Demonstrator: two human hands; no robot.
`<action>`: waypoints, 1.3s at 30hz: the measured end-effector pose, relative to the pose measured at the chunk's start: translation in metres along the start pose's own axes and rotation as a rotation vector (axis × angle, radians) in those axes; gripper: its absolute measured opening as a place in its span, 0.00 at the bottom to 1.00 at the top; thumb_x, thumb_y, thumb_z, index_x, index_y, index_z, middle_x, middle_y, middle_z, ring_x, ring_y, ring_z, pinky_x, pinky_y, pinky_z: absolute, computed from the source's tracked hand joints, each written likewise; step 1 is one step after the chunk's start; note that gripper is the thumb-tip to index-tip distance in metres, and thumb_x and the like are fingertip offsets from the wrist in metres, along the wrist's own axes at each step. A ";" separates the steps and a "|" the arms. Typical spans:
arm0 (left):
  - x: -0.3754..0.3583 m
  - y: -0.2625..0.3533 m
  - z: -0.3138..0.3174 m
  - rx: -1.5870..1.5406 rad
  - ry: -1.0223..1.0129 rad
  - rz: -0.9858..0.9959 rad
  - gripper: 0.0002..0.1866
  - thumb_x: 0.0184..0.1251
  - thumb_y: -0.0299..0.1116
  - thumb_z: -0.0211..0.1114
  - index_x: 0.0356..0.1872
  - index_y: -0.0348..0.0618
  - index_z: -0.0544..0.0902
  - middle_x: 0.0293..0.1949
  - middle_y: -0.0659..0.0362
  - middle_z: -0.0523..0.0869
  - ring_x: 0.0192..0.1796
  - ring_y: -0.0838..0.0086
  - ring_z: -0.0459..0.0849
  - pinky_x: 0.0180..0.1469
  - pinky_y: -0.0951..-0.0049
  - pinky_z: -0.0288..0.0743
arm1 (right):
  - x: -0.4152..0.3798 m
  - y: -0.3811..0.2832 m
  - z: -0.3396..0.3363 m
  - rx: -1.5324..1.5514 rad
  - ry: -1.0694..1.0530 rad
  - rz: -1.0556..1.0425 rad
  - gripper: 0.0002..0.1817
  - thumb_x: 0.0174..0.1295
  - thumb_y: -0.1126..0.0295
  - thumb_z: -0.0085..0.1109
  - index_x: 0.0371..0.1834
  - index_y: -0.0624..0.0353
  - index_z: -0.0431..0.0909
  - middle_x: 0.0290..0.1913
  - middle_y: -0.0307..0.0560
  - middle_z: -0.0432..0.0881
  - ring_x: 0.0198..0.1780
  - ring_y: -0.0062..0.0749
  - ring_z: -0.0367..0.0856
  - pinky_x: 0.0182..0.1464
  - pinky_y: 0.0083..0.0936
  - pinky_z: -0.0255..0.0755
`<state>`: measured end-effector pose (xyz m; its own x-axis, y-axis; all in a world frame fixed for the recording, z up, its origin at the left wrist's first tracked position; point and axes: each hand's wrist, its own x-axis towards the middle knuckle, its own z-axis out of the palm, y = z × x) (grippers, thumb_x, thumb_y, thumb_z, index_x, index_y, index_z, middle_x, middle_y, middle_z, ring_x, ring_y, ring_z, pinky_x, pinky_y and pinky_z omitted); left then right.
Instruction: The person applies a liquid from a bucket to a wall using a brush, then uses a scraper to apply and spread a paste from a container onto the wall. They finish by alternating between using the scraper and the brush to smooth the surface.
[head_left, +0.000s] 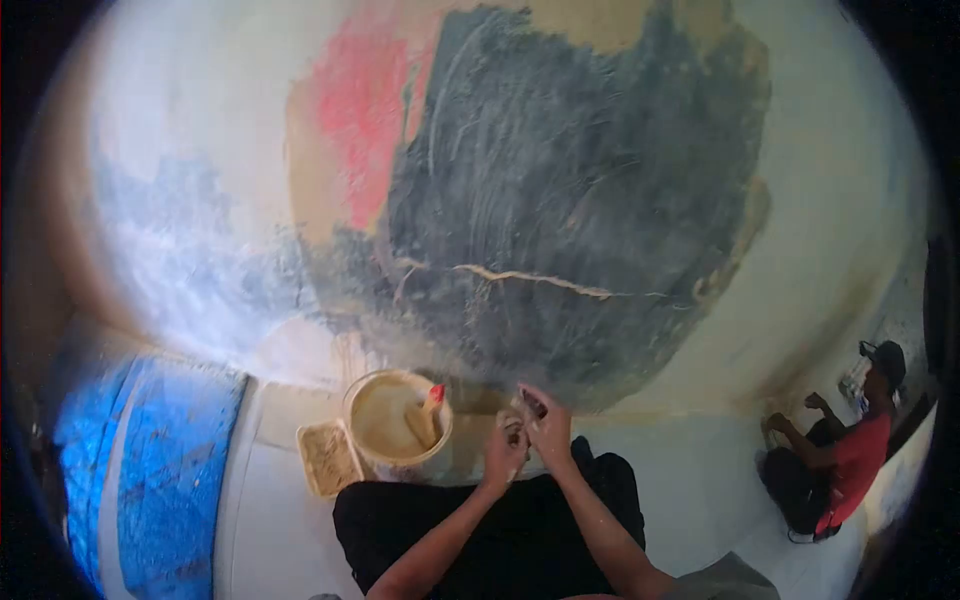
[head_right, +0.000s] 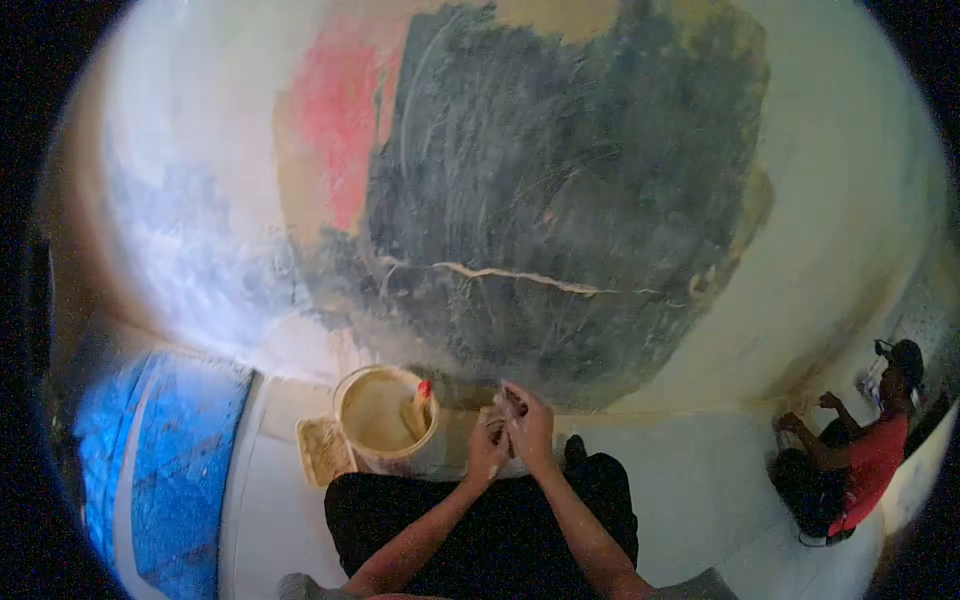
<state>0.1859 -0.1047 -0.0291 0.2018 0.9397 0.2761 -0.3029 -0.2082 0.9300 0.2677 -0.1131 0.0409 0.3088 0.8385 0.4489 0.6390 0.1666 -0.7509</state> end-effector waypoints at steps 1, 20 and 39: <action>0.005 0.008 -0.007 -0.009 -0.023 0.008 0.10 0.68 0.29 0.58 0.47 0.38 0.72 0.35 0.54 0.83 0.38 0.76 0.83 0.39 0.74 0.76 | -0.003 0.003 -0.003 -0.011 0.024 -0.002 0.17 0.61 0.67 0.62 0.52 0.59 0.79 0.38 0.46 0.82 0.36 0.25 0.79 0.40 0.25 0.74; 0.043 0.007 -0.057 -0.367 -0.136 -0.330 0.25 0.72 0.55 0.47 0.54 0.44 0.73 0.28 0.57 0.81 0.15 0.82 0.70 0.16 0.82 0.59 | 0.136 -0.066 -0.086 -0.807 -0.444 -1.375 0.11 0.55 0.73 0.54 0.42 0.57 0.77 0.41 0.44 0.78 0.47 0.38 0.77 0.52 0.37 0.71; 0.036 -0.043 -0.046 -0.674 0.139 -0.549 0.25 0.68 0.56 0.43 0.49 0.47 0.75 0.28 0.61 0.78 0.20 0.77 0.70 0.21 0.77 0.62 | 0.320 -0.303 -0.198 -1.288 0.069 -1.272 0.39 0.65 0.46 0.48 0.73 0.55 0.49 0.67 0.55 0.59 0.70 0.46 0.55 0.70 0.47 0.45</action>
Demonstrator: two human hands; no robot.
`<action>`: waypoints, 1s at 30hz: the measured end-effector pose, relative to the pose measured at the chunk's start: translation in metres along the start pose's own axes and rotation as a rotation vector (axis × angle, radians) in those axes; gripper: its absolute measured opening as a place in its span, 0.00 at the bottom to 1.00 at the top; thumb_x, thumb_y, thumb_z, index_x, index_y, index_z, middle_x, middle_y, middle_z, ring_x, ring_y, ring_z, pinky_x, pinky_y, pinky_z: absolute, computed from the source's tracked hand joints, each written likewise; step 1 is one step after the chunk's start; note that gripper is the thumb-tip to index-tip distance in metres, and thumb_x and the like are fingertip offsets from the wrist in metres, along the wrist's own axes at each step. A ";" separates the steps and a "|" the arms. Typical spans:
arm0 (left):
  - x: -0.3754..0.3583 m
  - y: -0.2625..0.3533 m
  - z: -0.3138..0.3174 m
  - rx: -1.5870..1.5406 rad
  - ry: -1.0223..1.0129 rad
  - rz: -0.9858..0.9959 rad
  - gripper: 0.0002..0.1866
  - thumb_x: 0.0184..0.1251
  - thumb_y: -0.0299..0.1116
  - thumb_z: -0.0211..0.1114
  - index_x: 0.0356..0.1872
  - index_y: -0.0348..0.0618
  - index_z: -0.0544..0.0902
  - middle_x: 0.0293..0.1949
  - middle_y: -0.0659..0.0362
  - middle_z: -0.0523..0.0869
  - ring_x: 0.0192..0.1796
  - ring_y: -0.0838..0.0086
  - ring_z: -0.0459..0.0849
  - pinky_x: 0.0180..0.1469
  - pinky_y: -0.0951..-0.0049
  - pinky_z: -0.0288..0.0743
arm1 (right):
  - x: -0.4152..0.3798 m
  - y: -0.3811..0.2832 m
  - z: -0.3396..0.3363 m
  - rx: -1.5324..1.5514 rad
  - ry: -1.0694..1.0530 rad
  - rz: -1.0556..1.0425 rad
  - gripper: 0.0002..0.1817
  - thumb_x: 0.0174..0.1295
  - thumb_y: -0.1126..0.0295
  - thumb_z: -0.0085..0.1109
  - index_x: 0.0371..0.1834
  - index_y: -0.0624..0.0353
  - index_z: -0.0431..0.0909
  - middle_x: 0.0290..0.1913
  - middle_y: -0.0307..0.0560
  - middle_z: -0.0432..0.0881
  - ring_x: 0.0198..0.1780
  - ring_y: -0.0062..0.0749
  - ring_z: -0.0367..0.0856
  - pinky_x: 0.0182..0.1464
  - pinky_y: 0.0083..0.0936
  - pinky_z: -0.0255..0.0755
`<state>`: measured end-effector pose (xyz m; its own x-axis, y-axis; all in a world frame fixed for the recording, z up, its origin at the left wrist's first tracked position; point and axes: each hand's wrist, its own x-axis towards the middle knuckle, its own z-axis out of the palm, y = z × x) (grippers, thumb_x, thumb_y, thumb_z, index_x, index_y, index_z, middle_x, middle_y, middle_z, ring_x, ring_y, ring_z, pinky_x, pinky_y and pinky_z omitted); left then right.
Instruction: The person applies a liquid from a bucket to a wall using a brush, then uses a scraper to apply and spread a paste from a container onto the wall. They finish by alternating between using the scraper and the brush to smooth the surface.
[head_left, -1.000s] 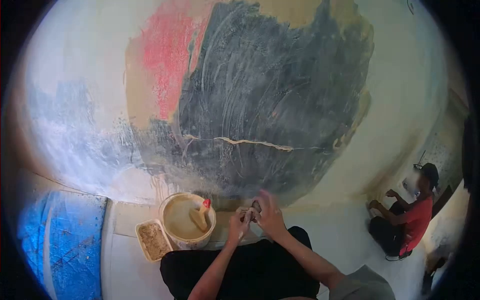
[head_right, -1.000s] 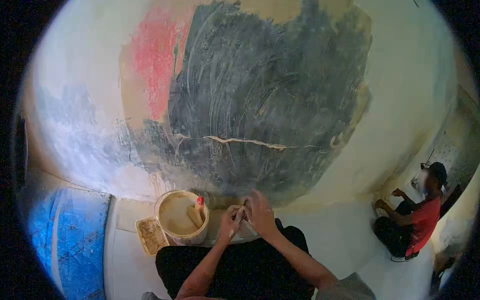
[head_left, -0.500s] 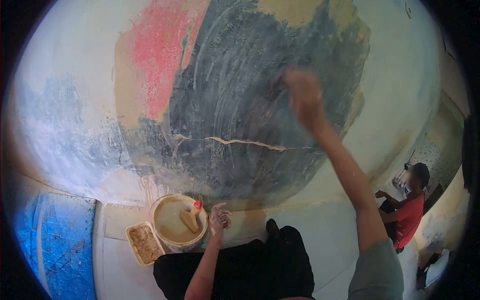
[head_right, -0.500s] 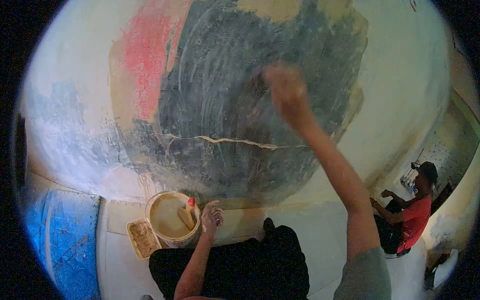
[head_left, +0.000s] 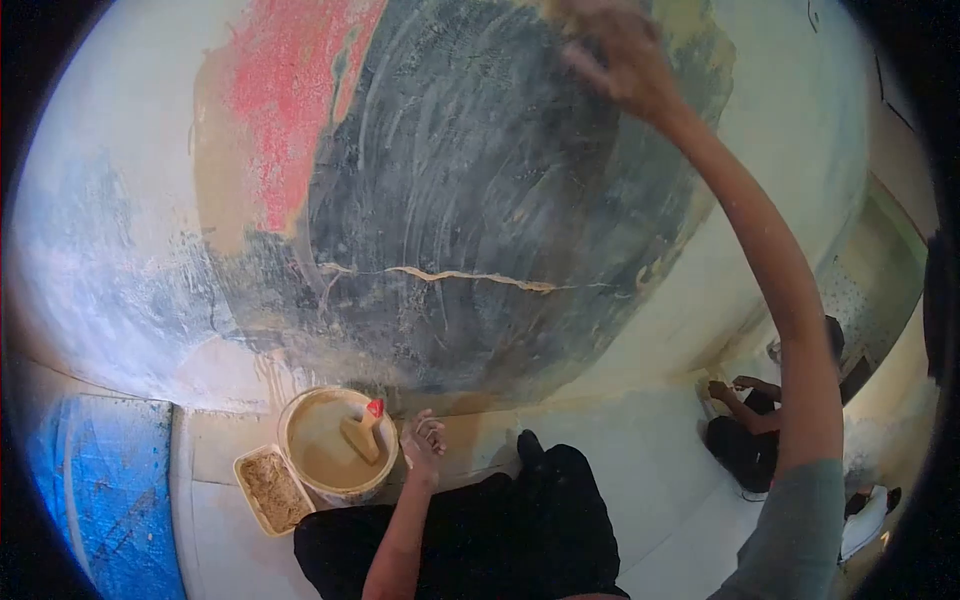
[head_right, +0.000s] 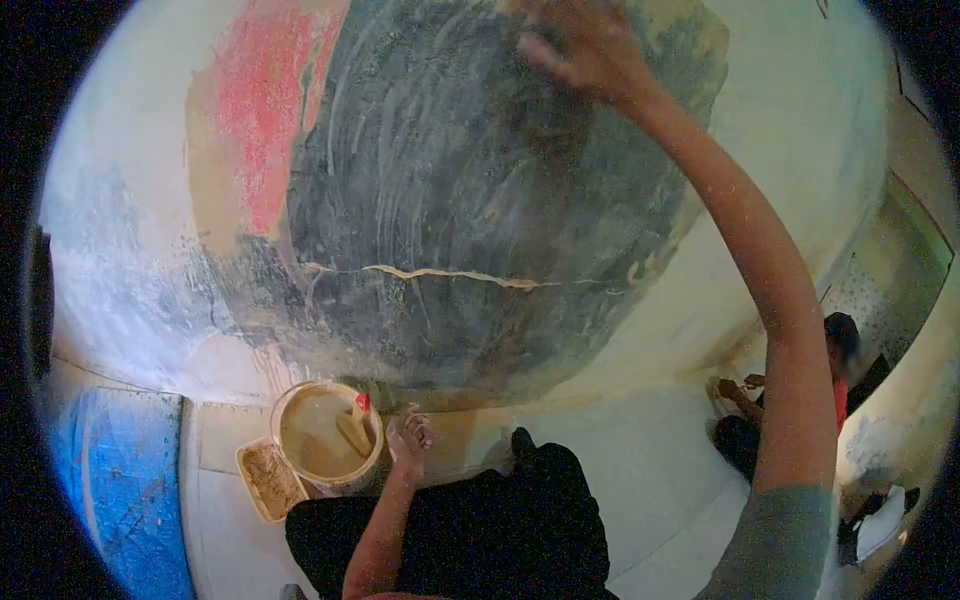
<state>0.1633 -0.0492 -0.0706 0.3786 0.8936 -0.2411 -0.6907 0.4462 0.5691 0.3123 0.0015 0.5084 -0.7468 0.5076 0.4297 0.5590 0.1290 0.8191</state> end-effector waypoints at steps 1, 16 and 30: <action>-0.001 0.001 0.002 -0.031 0.014 -0.033 0.25 0.68 0.56 0.44 0.49 0.47 0.75 0.28 0.61 0.78 0.20 0.77 0.69 0.21 0.77 0.62 | -0.001 0.000 -0.004 -0.002 -0.015 -0.002 0.39 0.65 0.46 0.48 0.73 0.55 0.49 0.67 0.55 0.59 0.70 0.46 0.55 0.70 0.47 0.45; 0.011 -0.012 -0.013 -0.075 0.110 -0.056 0.25 0.69 0.57 0.42 0.49 0.48 0.75 0.29 0.62 0.77 0.18 0.75 0.69 0.21 0.75 0.62 | 0.026 -0.011 0.010 0.158 0.413 0.001 0.07 0.65 0.75 0.53 0.44 0.64 0.76 0.40 0.53 0.80 0.41 0.42 0.80 0.46 0.36 0.73; 0.007 -0.016 -0.018 -0.194 0.139 -0.080 0.20 0.69 0.53 0.45 0.46 0.50 0.77 0.28 0.64 0.76 0.20 0.77 0.68 0.22 0.79 0.61 | 0.028 -0.029 0.016 0.319 0.306 -0.094 0.03 0.59 0.82 0.50 0.31 0.65 0.66 0.31 0.52 0.71 0.33 0.43 0.69 0.40 0.31 0.65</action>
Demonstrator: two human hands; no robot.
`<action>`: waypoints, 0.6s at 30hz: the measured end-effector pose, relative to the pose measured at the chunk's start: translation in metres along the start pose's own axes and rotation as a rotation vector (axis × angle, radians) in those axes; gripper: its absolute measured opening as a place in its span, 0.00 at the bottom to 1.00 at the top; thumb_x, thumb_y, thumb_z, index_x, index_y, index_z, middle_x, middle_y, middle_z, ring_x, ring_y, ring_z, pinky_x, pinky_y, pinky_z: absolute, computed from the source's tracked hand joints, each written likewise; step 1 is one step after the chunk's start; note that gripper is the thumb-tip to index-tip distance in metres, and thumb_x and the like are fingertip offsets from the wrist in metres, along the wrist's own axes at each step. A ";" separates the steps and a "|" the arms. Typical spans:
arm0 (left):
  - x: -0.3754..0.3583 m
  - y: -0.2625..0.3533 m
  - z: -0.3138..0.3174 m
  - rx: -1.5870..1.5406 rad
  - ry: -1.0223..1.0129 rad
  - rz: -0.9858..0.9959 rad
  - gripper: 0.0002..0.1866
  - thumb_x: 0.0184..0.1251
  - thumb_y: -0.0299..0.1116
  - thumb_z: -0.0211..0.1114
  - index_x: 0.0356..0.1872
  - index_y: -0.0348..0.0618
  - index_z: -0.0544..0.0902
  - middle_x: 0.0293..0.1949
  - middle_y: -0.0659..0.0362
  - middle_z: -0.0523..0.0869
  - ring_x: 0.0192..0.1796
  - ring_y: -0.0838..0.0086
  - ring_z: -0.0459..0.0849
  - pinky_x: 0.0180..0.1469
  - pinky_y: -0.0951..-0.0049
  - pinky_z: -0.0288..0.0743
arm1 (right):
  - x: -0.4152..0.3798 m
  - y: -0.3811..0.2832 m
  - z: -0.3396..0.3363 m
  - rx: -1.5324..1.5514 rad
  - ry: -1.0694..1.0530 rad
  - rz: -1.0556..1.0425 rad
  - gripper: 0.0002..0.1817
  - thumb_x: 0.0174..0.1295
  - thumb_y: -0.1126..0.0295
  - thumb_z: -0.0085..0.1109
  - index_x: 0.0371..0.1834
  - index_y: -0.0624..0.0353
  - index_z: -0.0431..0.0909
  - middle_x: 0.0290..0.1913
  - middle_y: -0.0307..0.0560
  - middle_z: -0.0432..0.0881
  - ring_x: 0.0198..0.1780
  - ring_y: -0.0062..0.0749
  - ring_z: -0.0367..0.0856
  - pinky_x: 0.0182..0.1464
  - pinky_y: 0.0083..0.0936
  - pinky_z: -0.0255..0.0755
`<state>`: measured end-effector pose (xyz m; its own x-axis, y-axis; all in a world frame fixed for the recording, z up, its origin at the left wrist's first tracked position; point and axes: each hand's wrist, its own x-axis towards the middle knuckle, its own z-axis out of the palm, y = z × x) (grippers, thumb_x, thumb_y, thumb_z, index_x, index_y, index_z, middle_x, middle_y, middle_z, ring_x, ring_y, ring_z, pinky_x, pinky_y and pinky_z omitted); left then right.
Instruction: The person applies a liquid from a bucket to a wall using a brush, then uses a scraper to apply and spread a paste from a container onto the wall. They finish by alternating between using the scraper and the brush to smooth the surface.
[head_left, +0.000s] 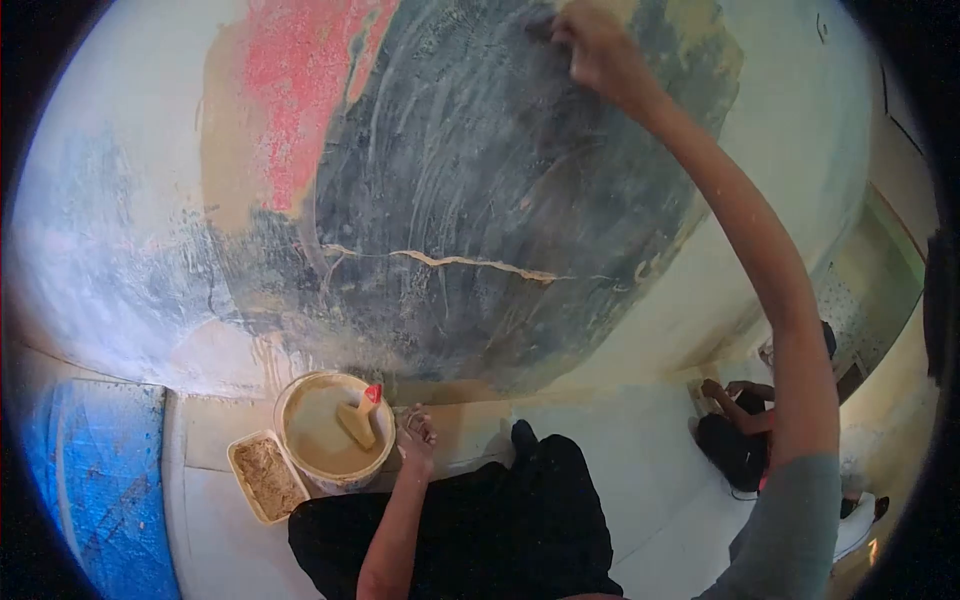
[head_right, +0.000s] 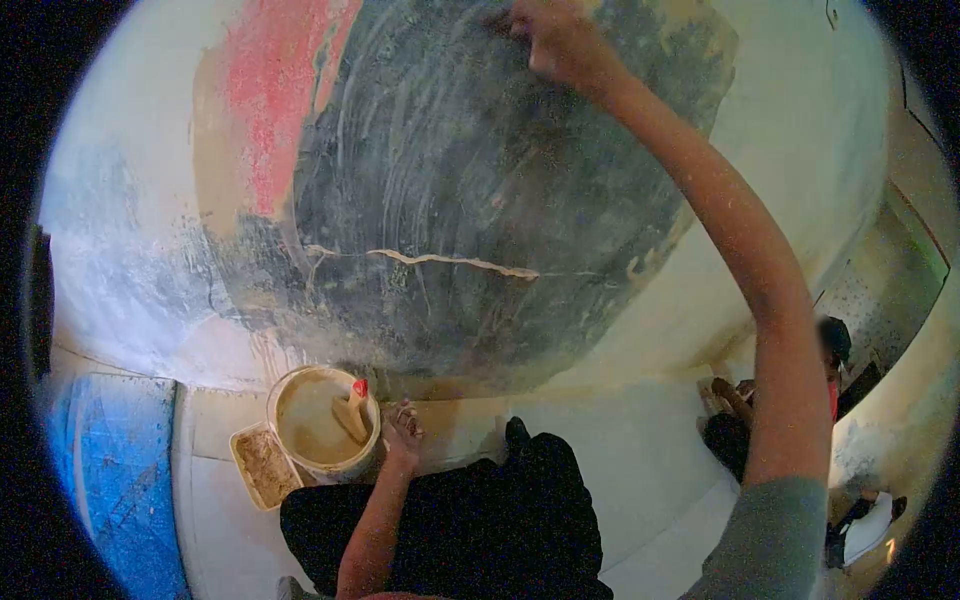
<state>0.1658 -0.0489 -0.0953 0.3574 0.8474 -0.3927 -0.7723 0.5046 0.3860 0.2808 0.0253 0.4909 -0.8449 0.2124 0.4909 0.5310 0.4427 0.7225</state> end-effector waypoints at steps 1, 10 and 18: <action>0.003 0.002 0.002 -0.006 -0.003 0.006 0.20 0.69 0.53 0.45 0.46 0.50 0.77 0.28 0.64 0.76 0.20 0.77 0.68 0.22 0.79 0.61 | 0.006 0.001 -0.001 -0.001 0.004 -0.008 0.03 0.59 0.82 0.50 0.31 0.65 0.66 0.31 0.52 0.71 0.33 0.43 0.69 0.40 0.31 0.65; -0.003 0.006 0.004 -0.009 0.056 -0.049 0.18 0.68 0.49 0.46 0.46 0.51 0.77 0.27 0.64 0.76 0.23 0.79 0.69 0.22 0.78 0.61 | 0.001 0.003 0.014 -0.057 -0.030 -0.308 0.06 0.51 0.84 0.50 0.32 0.66 0.66 0.28 0.52 0.68 0.32 0.43 0.69 0.38 0.33 0.65; -0.011 0.005 0.007 -0.004 0.023 -0.022 0.17 0.68 0.49 0.48 0.45 0.51 0.76 0.27 0.65 0.75 0.23 0.79 0.69 0.22 0.79 0.60 | 0.010 0.026 -0.013 -0.170 0.060 0.085 0.03 0.58 0.83 0.50 0.32 0.64 0.68 0.29 0.53 0.71 0.32 0.40 0.70 0.37 0.32 0.67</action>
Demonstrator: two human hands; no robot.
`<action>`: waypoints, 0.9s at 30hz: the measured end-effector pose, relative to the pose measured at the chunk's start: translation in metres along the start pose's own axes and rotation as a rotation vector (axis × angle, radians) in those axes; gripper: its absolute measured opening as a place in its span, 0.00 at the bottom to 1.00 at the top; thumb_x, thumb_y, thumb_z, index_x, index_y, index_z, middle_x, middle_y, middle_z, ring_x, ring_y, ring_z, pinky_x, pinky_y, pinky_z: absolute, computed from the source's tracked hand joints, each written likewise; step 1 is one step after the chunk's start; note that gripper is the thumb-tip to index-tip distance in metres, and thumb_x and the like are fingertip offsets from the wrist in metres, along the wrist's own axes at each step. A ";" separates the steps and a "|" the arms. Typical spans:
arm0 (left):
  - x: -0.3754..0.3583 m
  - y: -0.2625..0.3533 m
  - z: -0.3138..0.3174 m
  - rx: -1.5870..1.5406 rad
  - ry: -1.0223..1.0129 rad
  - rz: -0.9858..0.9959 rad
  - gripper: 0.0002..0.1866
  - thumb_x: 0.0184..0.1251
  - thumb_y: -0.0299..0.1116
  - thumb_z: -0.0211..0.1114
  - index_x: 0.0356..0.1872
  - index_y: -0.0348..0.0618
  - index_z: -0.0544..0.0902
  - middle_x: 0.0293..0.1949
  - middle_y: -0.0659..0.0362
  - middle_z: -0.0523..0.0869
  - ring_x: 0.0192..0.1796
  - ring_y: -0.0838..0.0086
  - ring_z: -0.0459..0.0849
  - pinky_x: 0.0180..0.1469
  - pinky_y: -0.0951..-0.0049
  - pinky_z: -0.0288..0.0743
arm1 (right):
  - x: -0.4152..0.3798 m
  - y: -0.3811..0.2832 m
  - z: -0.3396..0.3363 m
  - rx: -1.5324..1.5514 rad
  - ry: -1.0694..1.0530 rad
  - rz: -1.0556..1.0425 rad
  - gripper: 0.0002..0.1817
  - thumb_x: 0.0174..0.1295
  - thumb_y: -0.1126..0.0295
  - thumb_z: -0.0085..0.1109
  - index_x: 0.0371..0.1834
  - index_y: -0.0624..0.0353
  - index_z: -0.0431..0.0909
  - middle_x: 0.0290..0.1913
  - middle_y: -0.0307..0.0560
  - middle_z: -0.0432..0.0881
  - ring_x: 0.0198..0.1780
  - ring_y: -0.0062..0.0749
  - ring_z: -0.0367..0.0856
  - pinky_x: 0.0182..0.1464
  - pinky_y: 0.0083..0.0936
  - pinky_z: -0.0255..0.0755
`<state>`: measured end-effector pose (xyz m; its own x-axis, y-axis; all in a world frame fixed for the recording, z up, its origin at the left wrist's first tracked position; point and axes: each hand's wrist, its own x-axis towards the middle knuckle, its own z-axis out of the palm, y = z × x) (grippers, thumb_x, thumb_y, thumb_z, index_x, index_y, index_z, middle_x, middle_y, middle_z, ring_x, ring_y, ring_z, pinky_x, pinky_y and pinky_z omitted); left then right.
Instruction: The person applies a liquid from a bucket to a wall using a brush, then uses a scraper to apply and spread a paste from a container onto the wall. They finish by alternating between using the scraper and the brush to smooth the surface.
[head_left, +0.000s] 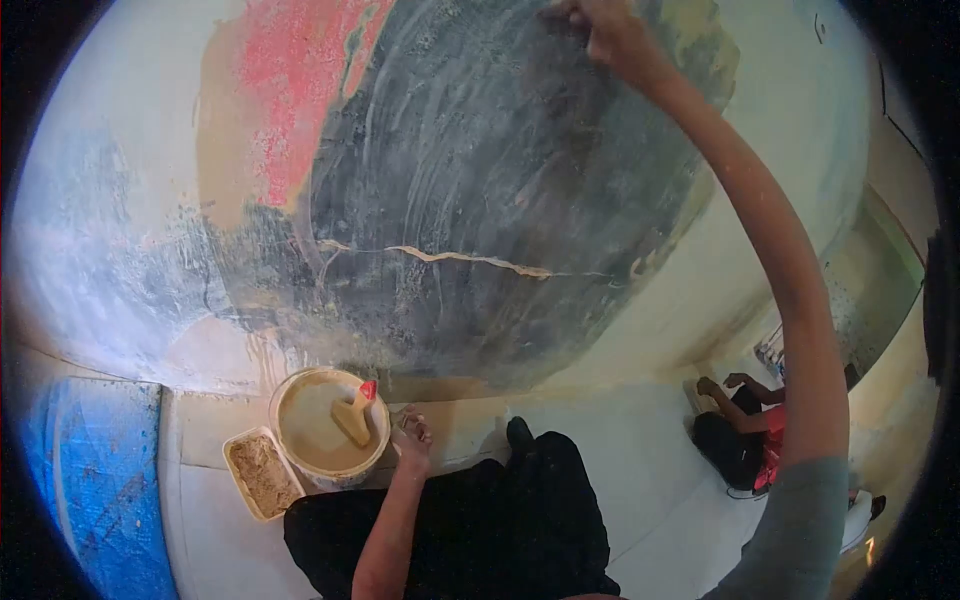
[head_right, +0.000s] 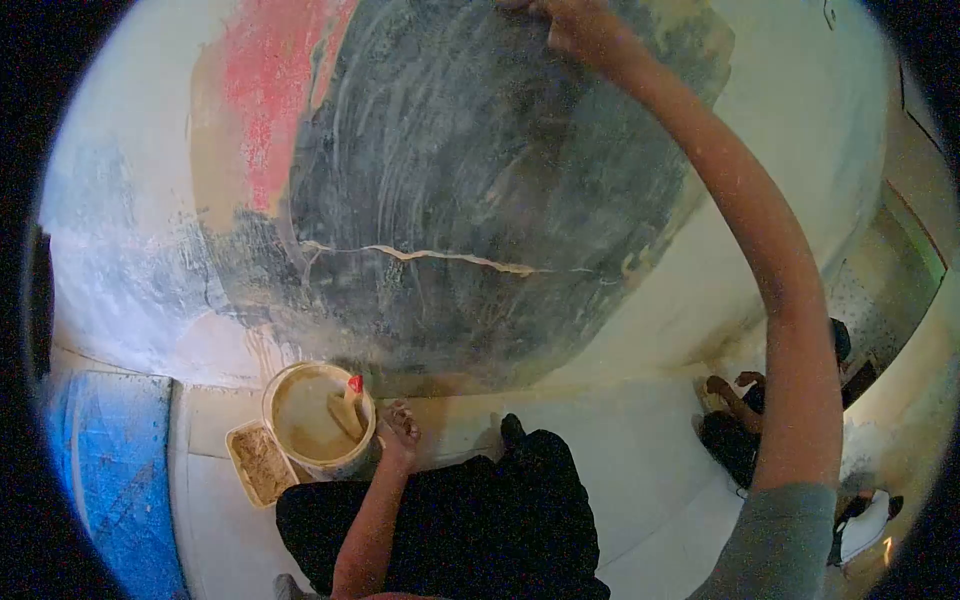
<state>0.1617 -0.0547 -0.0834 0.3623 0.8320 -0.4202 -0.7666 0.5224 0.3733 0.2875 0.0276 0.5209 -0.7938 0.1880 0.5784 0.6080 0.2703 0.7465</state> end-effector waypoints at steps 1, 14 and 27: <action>0.000 -0.003 0.000 0.004 0.003 -0.013 0.17 0.68 0.49 0.48 0.45 0.51 0.76 0.27 0.65 0.75 0.23 0.79 0.69 0.22 0.79 0.60 | 0.000 0.002 -0.004 -0.055 -0.022 0.071 0.03 0.60 0.82 0.49 0.31 0.64 0.69 0.29 0.53 0.71 0.32 0.40 0.70 0.37 0.31 0.67; 0.006 -0.006 -0.008 -0.041 0.068 -0.029 0.21 0.67 0.57 0.49 0.42 0.51 0.76 0.26 0.66 0.74 0.22 0.79 0.68 0.21 0.79 0.60 | -0.019 -0.014 0.014 -0.191 0.101 -0.200 0.01 0.61 0.81 0.52 0.31 0.67 0.72 0.34 0.53 0.74 0.38 0.46 0.76 0.46 0.36 0.70; 0.001 -0.004 0.001 -0.025 0.176 -0.044 0.13 0.65 0.44 0.50 0.41 0.50 0.77 0.22 0.67 0.74 0.18 0.78 0.68 0.19 0.78 0.60 | -0.026 -0.013 -0.006 -0.146 -0.026 0.117 0.02 0.59 0.82 0.53 0.34 0.66 0.75 0.36 0.51 0.81 0.40 0.41 0.78 0.46 0.32 0.70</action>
<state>0.1657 -0.0553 -0.0840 0.2994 0.7614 -0.5750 -0.7656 0.5513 0.3314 0.2999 0.0140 0.4981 -0.7164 0.2352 0.6569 0.6907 0.1056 0.7154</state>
